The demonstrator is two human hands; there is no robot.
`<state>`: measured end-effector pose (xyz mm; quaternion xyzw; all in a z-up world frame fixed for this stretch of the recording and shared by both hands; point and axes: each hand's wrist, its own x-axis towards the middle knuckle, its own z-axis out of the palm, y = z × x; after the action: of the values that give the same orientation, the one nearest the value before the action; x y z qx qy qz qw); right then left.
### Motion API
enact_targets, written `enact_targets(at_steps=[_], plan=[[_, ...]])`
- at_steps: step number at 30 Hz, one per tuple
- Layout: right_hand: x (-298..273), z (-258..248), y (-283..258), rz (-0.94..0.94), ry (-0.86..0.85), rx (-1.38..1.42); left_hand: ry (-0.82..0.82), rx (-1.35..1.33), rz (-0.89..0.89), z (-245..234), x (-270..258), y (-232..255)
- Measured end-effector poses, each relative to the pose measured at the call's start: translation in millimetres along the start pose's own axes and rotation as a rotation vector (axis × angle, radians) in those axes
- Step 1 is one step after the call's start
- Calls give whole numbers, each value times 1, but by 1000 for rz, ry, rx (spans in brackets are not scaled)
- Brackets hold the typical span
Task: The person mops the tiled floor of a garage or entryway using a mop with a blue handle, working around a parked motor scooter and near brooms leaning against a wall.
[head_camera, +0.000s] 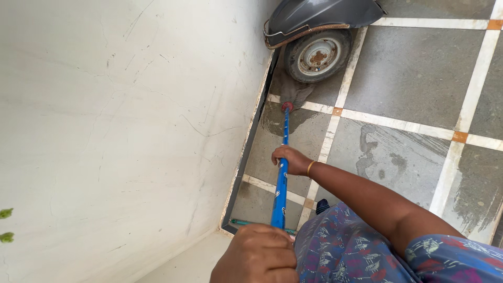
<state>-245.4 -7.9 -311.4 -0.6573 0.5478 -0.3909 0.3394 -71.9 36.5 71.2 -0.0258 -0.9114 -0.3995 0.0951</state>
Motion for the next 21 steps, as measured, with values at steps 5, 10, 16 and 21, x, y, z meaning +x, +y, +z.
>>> enact_targets(at_steps=[5,10,16,21], plan=[[14,16,-42,88,-211,31,24,32,-36,1,-1,4],[5,-7,-64,146,-209,-84,-28,56,-46,-18,-18,-1],[-43,-64,-81,220,-75,-138,-66,-12,-79,-40,-42,-16],[-112,-100,-91,473,72,-210,103,-297,309,-47,-4,-43]])
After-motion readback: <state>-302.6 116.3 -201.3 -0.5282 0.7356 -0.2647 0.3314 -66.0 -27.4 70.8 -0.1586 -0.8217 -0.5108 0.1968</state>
